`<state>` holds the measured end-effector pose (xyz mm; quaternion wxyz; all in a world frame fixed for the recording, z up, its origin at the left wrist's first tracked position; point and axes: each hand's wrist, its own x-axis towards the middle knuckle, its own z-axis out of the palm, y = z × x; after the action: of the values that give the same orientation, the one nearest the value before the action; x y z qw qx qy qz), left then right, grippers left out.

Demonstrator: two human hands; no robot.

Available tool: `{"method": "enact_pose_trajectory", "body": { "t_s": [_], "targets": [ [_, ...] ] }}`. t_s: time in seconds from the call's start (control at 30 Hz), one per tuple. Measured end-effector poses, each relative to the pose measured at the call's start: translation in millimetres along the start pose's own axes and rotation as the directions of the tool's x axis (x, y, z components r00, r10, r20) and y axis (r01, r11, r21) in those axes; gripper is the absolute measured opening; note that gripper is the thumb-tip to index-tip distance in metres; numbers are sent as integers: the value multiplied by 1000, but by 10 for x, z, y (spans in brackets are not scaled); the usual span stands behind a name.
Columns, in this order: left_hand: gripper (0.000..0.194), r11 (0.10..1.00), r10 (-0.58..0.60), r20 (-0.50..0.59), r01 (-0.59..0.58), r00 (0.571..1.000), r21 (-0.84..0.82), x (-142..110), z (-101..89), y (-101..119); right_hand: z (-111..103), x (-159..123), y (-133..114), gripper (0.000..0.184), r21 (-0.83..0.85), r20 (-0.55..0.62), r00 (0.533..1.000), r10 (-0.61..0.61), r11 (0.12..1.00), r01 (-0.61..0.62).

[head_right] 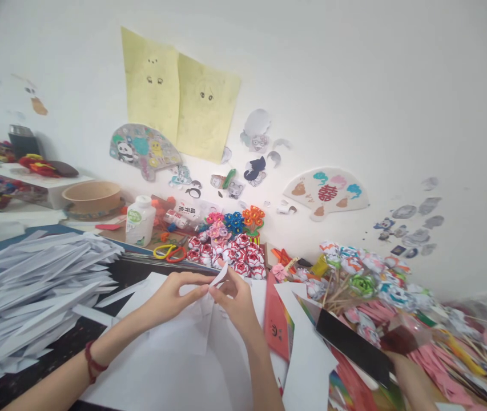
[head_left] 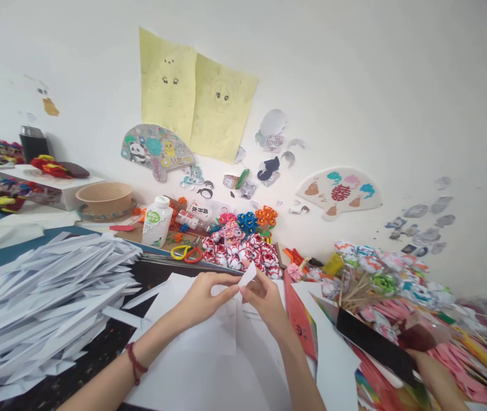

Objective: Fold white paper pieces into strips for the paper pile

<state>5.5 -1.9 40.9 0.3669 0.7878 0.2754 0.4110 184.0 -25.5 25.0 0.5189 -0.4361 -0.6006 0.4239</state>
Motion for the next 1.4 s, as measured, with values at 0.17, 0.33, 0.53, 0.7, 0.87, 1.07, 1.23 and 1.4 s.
{"method": "enact_pose_trajectory", "body": {
  "t_s": [0.17,0.33,0.53,0.7,0.87,1.07,1.23,1.4],
  "targets": [
    [27,999,-15,-50,17,999,32,6,0,-33,-9,6,13,66,6,16,1000,10,1000,-11],
    [25,994,2,-58,5,998,113,0,-5,-107,0,8,-4,57,34,20,1000,-10,999,10],
    [24,976,58,-74,-41,996,214,2,24,-140,29,-8,-12,61,11,1,1000,-7,1000,7],
    [21,950,58,-143,-11,988,311,-19,59,-100,28,-2,21,53,15,-26,1000,7,1000,-7],
    [23,962,14,-250,55,968,269,-17,9,-108,-20,7,43,30,112,-129,990,50,993,-35],
    [20,919,24,-335,112,942,379,-1,-25,-152,2,-2,-6,26,175,68,994,82,980,-93],
    [21,732,265,-316,24,911,681,-34,20,-151,57,11,73,23,212,26,992,127,969,-129],
    [27,567,359,-49,-176,932,805,-77,104,-144,76,26,123,22,228,-75,991,112,969,-92]
  ]
}}
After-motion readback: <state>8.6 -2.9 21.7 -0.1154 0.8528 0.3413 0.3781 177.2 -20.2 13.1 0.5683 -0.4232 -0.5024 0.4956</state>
